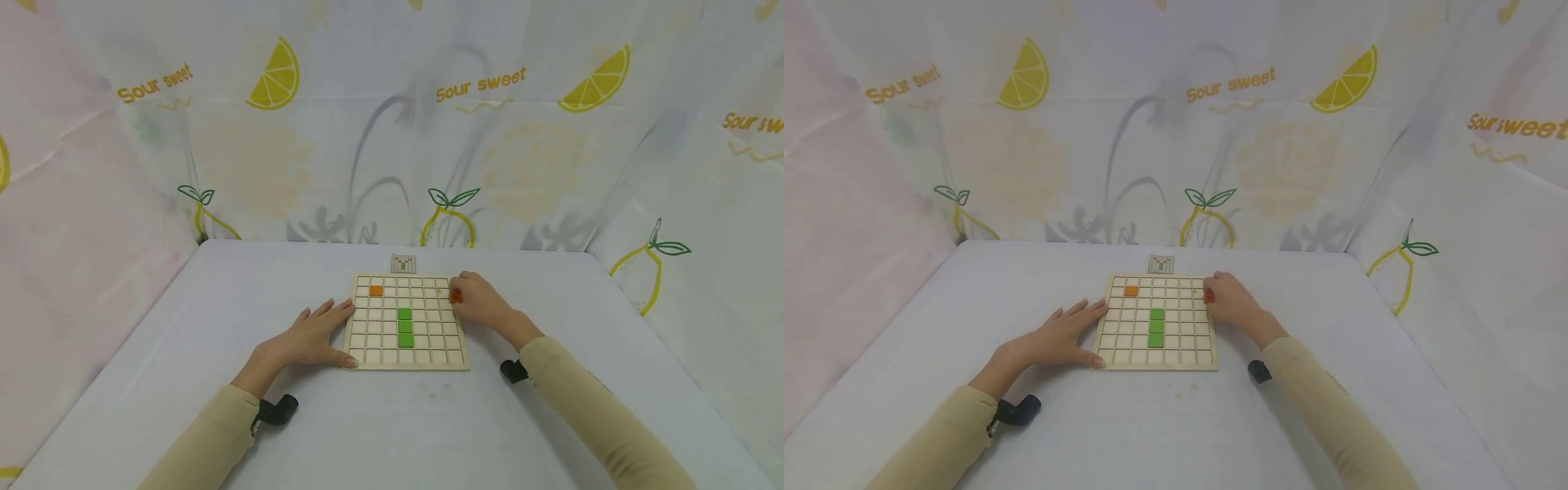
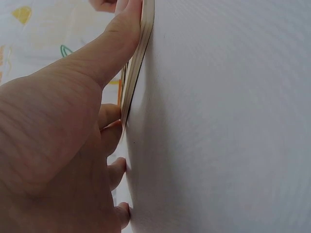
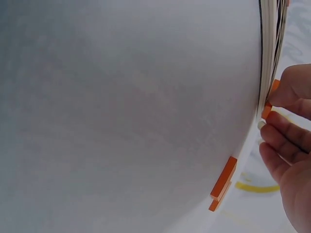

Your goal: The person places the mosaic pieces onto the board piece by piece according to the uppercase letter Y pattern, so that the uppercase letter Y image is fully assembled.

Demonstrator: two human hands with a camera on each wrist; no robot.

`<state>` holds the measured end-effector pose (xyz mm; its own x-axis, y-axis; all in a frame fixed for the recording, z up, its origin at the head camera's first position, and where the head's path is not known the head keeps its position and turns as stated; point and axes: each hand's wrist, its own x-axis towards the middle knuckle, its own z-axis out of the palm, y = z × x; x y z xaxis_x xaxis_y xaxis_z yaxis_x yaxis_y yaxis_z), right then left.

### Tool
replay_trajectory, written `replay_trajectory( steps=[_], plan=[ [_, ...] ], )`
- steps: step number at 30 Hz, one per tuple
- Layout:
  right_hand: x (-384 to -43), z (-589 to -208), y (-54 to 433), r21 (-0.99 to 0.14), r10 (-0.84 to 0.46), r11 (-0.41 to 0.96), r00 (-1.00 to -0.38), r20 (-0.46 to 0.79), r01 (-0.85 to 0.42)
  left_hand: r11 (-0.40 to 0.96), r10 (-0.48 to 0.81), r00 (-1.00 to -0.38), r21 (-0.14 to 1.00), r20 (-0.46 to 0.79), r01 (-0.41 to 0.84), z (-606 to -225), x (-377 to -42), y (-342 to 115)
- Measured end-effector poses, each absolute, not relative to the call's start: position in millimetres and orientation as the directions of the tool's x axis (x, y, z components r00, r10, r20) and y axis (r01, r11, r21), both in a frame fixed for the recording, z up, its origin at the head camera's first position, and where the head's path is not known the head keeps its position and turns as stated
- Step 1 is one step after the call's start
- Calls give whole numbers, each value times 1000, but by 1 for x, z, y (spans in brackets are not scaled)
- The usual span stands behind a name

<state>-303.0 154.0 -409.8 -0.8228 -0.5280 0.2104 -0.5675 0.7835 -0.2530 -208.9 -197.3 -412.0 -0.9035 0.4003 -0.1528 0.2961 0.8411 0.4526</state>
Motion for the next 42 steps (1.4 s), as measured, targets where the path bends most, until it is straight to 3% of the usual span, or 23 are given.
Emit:
replay_trajectory(
  steps=[25, 42],
  plan=[
    [-302, -409, 129, -300, -541, 770, -825, 161, -563, 838, 407, -900, 456, -158, 299, -413, -210, -197],
    [-302, -411, 109, -305, -594, 727, -786, 169, -615, 836, 407, -900, 458, -153, 300, -412, -209, -198]
  ],
)
